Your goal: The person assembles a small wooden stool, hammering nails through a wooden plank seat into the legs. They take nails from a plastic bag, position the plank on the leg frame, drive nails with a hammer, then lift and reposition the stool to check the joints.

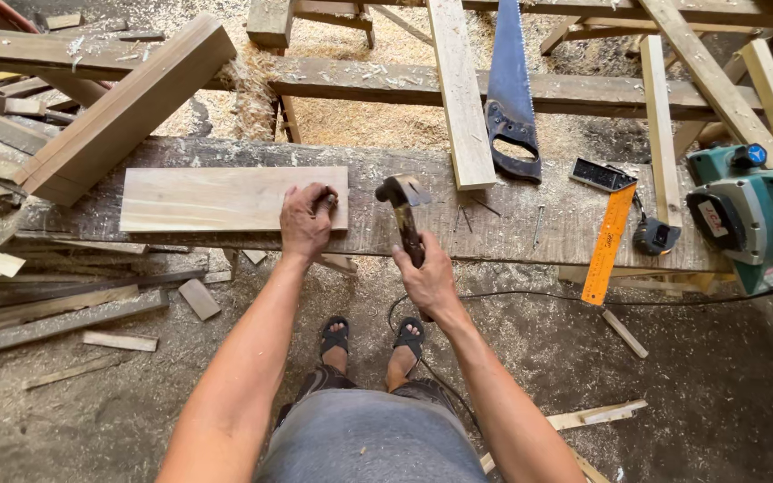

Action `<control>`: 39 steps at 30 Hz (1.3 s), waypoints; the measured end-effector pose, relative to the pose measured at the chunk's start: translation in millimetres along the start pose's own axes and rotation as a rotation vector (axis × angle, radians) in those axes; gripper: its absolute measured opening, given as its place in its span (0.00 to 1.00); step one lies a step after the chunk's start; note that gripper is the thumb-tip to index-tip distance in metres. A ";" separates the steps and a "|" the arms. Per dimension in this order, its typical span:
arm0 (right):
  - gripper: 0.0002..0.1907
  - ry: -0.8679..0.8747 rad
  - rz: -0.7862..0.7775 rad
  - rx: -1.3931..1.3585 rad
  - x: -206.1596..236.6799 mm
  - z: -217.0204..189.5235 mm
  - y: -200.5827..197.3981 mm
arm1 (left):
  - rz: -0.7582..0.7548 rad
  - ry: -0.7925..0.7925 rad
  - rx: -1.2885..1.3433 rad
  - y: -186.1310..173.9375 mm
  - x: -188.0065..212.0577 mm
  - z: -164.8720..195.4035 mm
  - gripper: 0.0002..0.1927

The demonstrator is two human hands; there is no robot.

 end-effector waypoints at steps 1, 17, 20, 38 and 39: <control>0.14 0.002 -0.018 -0.005 -0.1 -1.1 -0.5 | -0.010 -0.008 0.001 -0.1 0.4 0.7 0.06; 0.19 -0.085 -0.049 0.024 9.2 -22.9 -1.3 | 0.029 0.005 0.000 0.8 5.6 2.4 0.08; 0.20 -0.104 -0.021 0.059 11.6 -38.7 0.0 | 0.028 0.028 -0.005 0.5 6.1 0.0 0.07; 0.14 -0.241 0.065 0.345 24.0 -125.0 19.4 | -0.033 0.096 -0.097 1.7 6.6 -13.9 0.07; 0.14 -0.219 0.058 0.380 21.4 -125.7 23.3 | -0.069 0.078 -0.131 2.2 6.1 -14.4 0.07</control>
Point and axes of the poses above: each hand's wrist, its own x-axis away from the middle knuckle, its own y-axis out of the palm, z = x × y, the point moved 2 cm from there along -x, towards the middle knuckle, and after that the axes turned 11 degrees about x, right-handed, at the moved point
